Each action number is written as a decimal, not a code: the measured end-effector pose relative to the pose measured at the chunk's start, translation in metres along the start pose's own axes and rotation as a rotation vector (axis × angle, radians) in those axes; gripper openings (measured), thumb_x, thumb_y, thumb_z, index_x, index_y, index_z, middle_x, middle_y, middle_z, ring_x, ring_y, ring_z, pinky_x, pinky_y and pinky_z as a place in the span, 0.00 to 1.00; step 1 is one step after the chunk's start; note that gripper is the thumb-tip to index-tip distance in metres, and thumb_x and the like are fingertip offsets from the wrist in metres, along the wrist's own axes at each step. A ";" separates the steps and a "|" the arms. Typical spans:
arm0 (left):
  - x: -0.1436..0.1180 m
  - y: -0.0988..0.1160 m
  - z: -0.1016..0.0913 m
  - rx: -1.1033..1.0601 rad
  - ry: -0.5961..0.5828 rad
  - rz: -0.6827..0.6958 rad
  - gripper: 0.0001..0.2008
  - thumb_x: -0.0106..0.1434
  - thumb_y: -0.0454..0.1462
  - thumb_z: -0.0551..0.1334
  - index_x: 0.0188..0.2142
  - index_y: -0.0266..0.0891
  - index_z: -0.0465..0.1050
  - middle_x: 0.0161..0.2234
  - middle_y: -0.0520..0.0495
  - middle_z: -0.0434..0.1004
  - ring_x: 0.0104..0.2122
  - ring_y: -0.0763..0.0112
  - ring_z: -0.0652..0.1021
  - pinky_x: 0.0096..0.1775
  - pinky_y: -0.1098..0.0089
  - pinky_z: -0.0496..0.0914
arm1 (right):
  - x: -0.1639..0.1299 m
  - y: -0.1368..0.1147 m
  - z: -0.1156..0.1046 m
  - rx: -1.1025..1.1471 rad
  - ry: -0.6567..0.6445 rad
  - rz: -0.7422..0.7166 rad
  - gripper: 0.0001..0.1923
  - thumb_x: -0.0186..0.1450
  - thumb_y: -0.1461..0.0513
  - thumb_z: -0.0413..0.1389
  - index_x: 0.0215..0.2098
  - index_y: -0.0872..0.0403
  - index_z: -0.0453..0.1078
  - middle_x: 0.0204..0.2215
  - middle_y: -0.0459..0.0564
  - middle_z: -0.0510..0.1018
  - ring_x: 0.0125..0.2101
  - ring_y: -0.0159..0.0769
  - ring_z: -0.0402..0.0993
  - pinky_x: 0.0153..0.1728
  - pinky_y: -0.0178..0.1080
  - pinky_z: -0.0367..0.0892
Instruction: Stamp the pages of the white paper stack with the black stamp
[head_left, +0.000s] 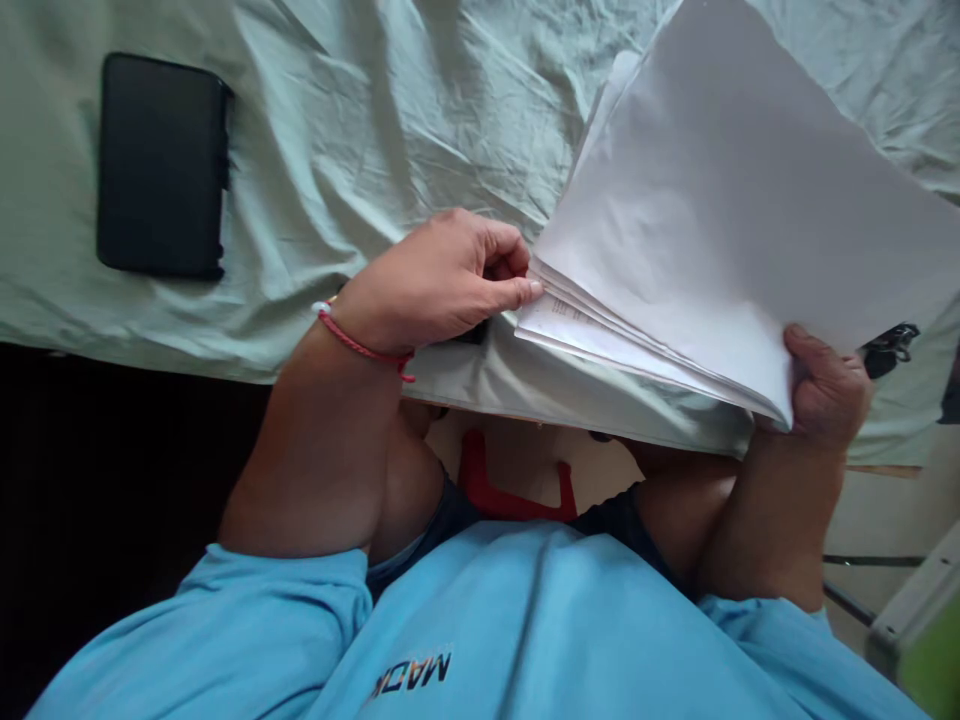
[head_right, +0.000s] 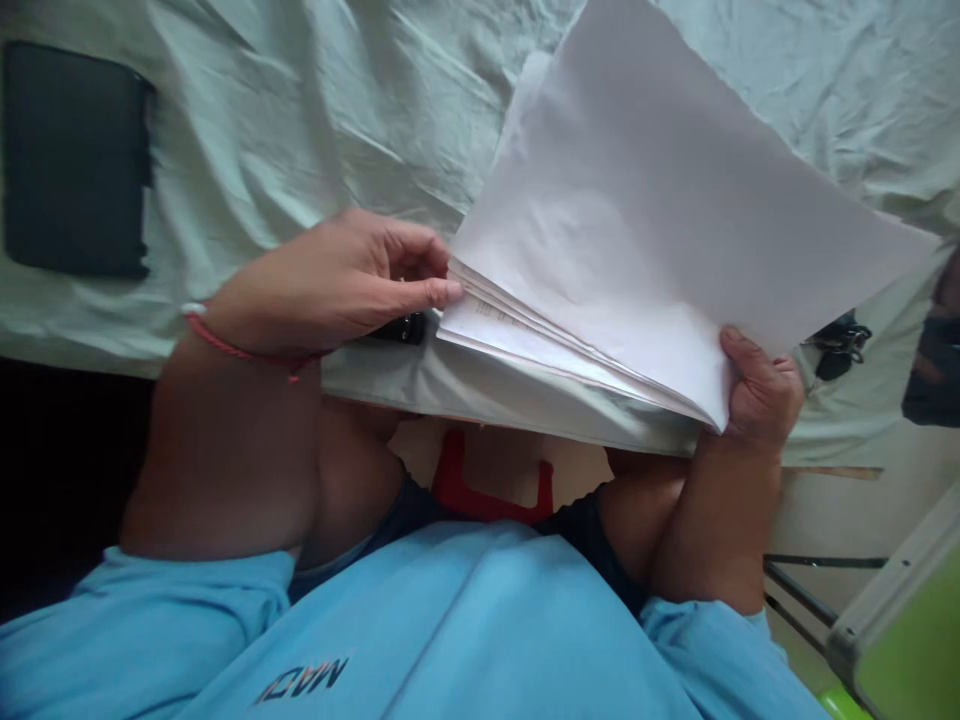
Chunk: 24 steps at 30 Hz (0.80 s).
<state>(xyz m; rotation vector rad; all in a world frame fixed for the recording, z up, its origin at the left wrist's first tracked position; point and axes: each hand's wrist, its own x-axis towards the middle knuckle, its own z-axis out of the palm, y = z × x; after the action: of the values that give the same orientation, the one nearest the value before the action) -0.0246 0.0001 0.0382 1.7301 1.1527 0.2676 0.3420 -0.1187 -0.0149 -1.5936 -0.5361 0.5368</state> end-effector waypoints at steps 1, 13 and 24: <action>0.000 0.000 0.000 0.013 0.009 0.001 0.09 0.62 0.43 0.69 0.30 0.40 0.77 0.28 0.51 0.76 0.31 0.68 0.72 0.35 0.67 0.63 | 0.000 0.000 0.000 0.008 -0.002 -0.003 0.18 0.46 0.63 0.71 0.36 0.57 0.83 0.36 0.46 0.84 0.40 0.31 0.80 0.61 0.38 0.78; -0.001 -0.001 -0.003 0.059 -0.089 0.021 0.13 0.66 0.40 0.64 0.25 0.39 0.75 0.21 0.51 0.67 0.27 0.69 0.68 0.35 0.65 0.62 | -0.004 -0.001 0.002 0.009 0.029 0.010 0.11 0.48 0.63 0.71 0.30 0.57 0.81 0.33 0.45 0.83 0.39 0.31 0.81 0.57 0.37 0.80; 0.001 -0.004 0.000 -0.010 -0.030 0.046 0.08 0.65 0.38 0.65 0.31 0.38 0.80 0.26 0.50 0.75 0.30 0.68 0.71 0.35 0.65 0.64 | -0.006 -0.003 0.004 -0.007 0.070 0.003 0.11 0.48 0.63 0.71 0.30 0.56 0.79 0.34 0.46 0.83 0.39 0.32 0.81 0.58 0.39 0.80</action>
<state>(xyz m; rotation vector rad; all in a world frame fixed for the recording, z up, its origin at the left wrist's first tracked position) -0.0265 0.0005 0.0341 1.7479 1.0890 0.2744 0.3351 -0.1193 -0.0119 -1.6141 -0.4836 0.4801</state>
